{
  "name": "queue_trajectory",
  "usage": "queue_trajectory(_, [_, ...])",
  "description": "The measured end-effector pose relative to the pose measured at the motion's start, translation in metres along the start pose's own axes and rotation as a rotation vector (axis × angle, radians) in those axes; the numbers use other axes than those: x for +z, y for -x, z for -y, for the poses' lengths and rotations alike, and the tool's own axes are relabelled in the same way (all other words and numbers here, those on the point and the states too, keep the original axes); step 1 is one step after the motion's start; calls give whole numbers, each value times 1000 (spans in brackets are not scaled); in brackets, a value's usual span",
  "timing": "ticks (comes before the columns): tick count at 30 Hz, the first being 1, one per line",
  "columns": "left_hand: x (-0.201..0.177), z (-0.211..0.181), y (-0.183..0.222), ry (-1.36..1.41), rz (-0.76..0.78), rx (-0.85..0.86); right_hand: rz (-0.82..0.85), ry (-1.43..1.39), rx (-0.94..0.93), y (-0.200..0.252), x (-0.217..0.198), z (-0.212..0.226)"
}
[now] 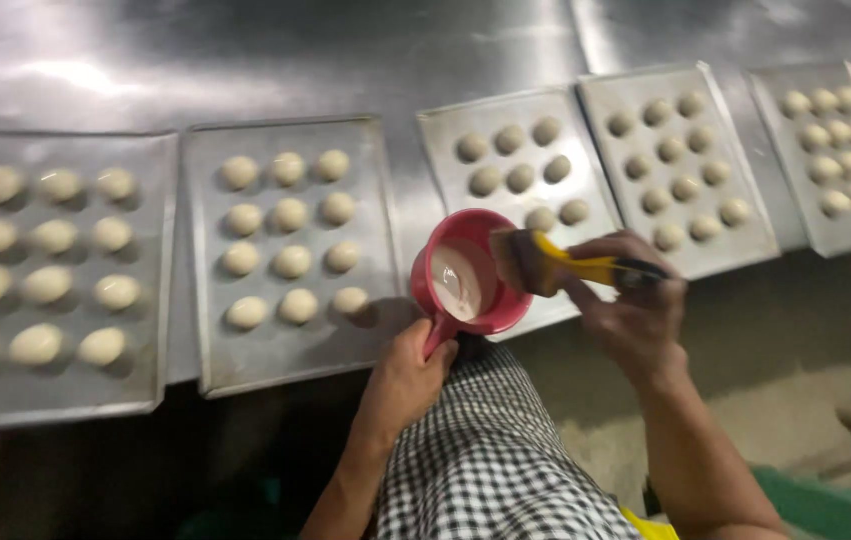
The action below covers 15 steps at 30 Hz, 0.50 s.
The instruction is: Apply egg wash or glaze to unbaked buns on baking sheets using a brush.
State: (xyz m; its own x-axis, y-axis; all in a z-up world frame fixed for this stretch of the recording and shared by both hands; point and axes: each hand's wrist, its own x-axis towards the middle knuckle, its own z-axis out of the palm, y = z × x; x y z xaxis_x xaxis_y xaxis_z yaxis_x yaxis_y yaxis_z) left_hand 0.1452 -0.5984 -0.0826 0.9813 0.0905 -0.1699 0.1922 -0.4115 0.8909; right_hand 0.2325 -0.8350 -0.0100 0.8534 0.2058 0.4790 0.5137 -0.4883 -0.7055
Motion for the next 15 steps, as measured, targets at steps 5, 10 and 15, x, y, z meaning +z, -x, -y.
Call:
queue_trajectory(5, [37,-35,-12,35,145,-69,23,79,130,5,-2,-27])
queue_trajectory(10, [78,-49,-29,55,163,-48,3,256,65,5,-26,-75])
queue_trajectory(15, [130,-64,-52,31,115,-34,86,144,56,-5,-55,-141])
